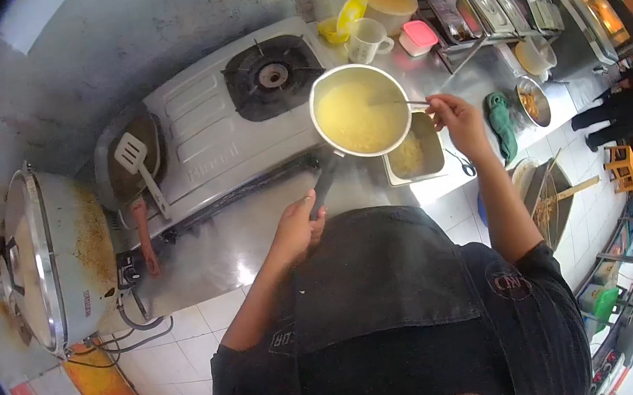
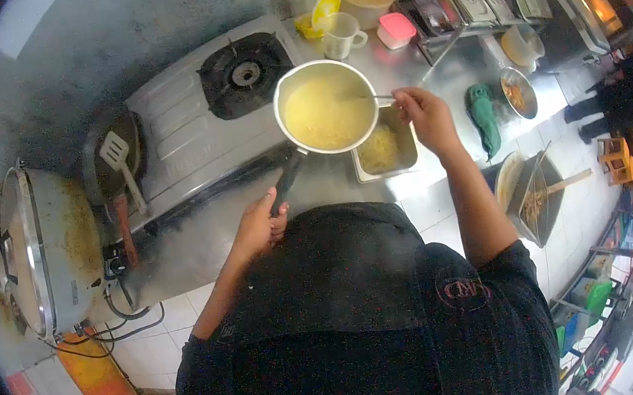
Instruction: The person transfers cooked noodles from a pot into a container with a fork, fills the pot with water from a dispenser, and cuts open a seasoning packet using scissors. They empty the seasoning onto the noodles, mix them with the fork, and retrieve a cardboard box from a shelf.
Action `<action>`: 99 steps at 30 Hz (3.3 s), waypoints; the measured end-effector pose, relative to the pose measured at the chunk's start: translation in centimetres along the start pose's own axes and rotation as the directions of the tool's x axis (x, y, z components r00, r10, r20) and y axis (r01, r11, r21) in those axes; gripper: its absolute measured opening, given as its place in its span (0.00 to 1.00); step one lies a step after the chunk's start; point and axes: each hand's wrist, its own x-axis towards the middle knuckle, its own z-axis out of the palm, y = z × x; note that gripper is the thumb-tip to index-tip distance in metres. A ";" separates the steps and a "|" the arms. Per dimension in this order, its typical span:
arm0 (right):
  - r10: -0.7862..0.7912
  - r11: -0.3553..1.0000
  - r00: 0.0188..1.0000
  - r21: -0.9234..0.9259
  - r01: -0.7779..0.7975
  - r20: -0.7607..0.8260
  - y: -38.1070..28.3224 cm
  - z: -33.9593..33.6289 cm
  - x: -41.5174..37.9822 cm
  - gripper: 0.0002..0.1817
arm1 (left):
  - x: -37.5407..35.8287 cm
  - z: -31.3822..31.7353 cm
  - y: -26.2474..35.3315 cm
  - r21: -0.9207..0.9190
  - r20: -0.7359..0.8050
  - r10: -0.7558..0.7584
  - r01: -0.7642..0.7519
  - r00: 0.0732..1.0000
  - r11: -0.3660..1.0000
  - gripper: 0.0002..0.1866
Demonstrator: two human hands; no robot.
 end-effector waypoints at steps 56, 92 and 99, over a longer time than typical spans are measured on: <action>0.327 0.731 0.942 0.612 -0.300 0.072 -4.1 0.6 -3.3 0.13 | -0.8 1.3 0.8 0.255 -0.083 0.069 -0.046 0.994 0.966 0.28; 0.230 0.939 0.907 0.324 -0.112 -0.352 -11.1 -11.3 -8.3 0.14 | -0.5 0.6 0.6 0.257 -0.121 0.088 -0.054 0.989 0.965 0.28; 0.169 0.955 0.978 -0.223 -0.194 -0.124 -3.5 -5.2 -9.0 0.13 | -0.3 0.6 0.6 0.235 -0.099 0.085 -0.060 0.991 0.970 0.28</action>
